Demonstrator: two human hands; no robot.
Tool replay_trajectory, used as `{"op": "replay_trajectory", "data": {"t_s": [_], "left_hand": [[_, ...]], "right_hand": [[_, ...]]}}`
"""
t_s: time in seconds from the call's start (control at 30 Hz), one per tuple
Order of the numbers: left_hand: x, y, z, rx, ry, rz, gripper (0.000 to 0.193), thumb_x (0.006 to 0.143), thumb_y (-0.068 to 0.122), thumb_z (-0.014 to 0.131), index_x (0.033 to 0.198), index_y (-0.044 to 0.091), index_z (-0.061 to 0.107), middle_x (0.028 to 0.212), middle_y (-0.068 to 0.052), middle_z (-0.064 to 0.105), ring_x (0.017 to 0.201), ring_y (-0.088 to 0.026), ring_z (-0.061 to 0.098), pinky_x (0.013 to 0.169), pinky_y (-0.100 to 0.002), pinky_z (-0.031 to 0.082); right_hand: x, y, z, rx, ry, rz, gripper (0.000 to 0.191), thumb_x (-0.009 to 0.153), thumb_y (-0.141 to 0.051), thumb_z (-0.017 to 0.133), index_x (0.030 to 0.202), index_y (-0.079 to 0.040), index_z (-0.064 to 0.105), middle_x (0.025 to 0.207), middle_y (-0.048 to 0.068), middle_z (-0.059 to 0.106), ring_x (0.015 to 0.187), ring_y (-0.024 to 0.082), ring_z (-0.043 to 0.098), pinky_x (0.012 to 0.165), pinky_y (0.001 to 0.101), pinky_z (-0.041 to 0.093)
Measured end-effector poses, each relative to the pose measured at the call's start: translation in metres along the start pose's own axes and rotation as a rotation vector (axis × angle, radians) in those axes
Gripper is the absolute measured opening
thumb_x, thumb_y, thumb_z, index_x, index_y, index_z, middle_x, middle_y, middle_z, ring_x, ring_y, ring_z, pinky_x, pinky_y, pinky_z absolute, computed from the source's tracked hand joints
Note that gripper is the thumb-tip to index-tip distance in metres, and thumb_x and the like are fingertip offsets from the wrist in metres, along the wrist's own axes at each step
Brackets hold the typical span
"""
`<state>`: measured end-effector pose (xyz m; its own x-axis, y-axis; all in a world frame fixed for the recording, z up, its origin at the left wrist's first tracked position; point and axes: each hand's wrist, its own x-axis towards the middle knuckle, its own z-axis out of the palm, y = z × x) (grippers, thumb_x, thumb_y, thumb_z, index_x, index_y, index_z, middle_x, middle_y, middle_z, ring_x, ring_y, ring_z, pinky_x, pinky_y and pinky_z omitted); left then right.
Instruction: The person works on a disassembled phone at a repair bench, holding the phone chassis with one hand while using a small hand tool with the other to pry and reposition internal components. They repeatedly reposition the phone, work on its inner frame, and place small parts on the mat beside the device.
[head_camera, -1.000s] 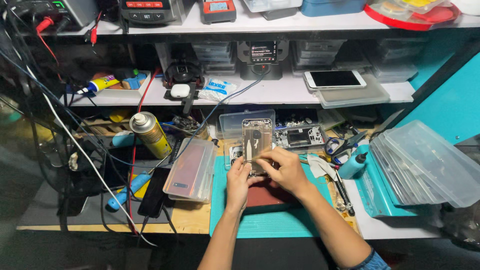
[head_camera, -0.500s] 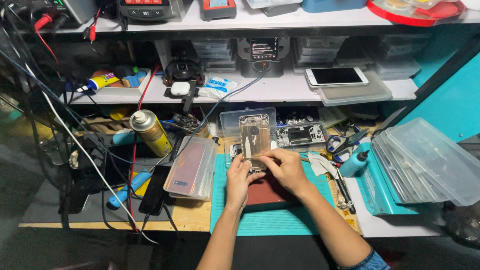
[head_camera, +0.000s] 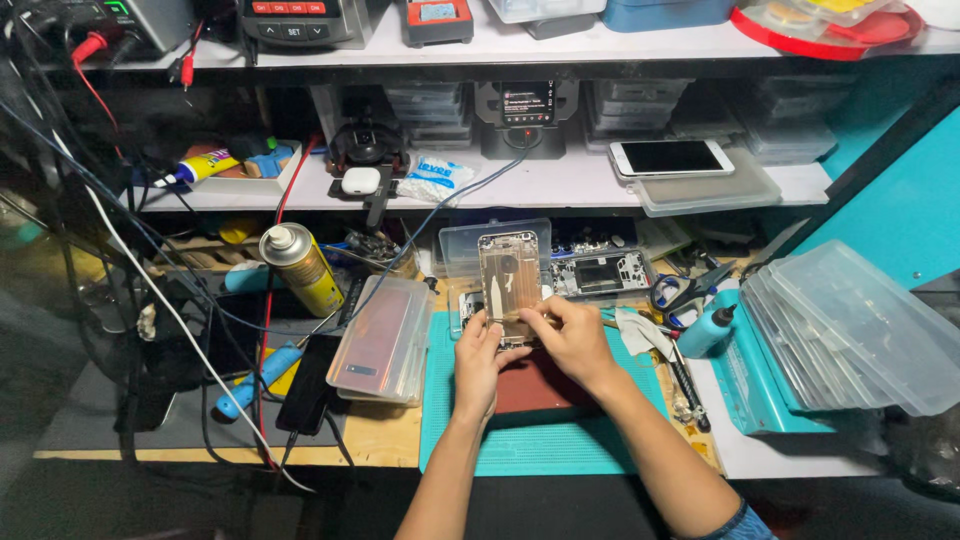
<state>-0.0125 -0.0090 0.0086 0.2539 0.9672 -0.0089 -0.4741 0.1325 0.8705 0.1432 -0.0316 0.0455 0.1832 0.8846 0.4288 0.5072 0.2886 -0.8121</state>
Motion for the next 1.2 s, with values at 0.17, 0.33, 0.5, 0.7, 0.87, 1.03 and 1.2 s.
{"op": "replay_trajectory", "data": {"t_s": [0.17,0.33,0.5,0.7,0.87,1.03,1.2], "left_hand": [[0.002,-0.001,0.000,0.000,-0.015,0.011,0.033,0.105,0.009,0.045,0.136,-0.002,0.054,0.113,-0.014,0.072,0.096,-0.020,0.073,0.076,-0.034,0.064],[0.000,-0.002,0.001,-0.014,-0.015,0.019,0.034,0.105,0.009,0.044,0.135,-0.002,0.053,0.113,-0.014,0.071,0.096,-0.021,0.073,0.076,-0.034,0.064],[-0.001,-0.001,0.001,0.008,-0.022,0.017,0.035,0.106,0.009,0.044,0.137,-0.002,0.053,0.114,-0.014,0.071,0.098,-0.019,0.072,0.076,-0.034,0.064],[0.000,-0.001,0.001,0.014,-0.035,0.022,0.035,0.106,0.009,0.043,0.138,-0.002,0.052,0.115,-0.015,0.070,0.097,-0.021,0.073,0.076,-0.035,0.065],[0.001,-0.003,0.001,0.023,-0.055,0.011,0.035,0.106,0.010,0.042,0.137,-0.003,0.052,0.116,-0.015,0.071,0.096,-0.021,0.073,0.075,-0.035,0.065],[0.002,-0.005,-0.001,0.022,-0.049,0.012,0.035,0.106,0.010,0.042,0.138,-0.002,0.051,0.115,-0.015,0.071,0.097,-0.021,0.073,0.075,-0.034,0.064],[0.003,-0.005,0.001,0.031,-0.054,0.008,0.035,0.106,0.009,0.041,0.137,-0.001,0.051,0.114,-0.015,0.071,0.094,-0.021,0.074,0.075,-0.034,0.065]], "right_hand": [[-0.001,-0.003,-0.001,0.186,-0.089,0.291,0.019,0.084,-0.014,0.077,0.093,0.001,0.071,0.071,0.006,0.075,0.050,0.013,0.063,0.043,0.0307,0.047],[-0.002,0.005,0.002,0.138,-0.020,0.049,0.017,0.088,-0.015,0.079,0.090,0.002,0.075,0.076,0.006,0.077,0.066,0.009,0.070,0.059,0.0255,0.055],[-0.002,0.010,0.003,0.037,0.008,0.079,0.021,0.083,-0.016,0.081,0.093,0.002,0.076,0.073,0.009,0.077,0.064,0.009,0.070,0.058,0.0271,0.054],[-0.001,0.013,0.002,0.273,-0.023,0.015,0.020,0.085,-0.015,0.079,0.092,0.003,0.074,0.082,0.010,0.075,0.073,0.008,0.067,0.063,0.0264,0.055],[0.000,0.015,0.000,0.082,-0.031,0.146,0.019,0.088,-0.018,0.079,0.090,0.001,0.078,0.074,0.006,0.078,0.064,0.008,0.070,0.058,0.0257,0.055],[0.000,0.010,-0.001,0.224,-0.040,0.092,0.018,0.084,-0.015,0.078,0.092,0.002,0.075,0.079,0.004,0.074,0.068,0.009,0.068,0.059,0.0259,0.055],[0.000,0.011,-0.003,0.209,-0.114,0.357,0.023,0.093,-0.019,0.075,0.088,0.003,0.079,0.063,0.006,0.071,0.052,0.011,0.064,0.047,0.0279,0.050]]}}
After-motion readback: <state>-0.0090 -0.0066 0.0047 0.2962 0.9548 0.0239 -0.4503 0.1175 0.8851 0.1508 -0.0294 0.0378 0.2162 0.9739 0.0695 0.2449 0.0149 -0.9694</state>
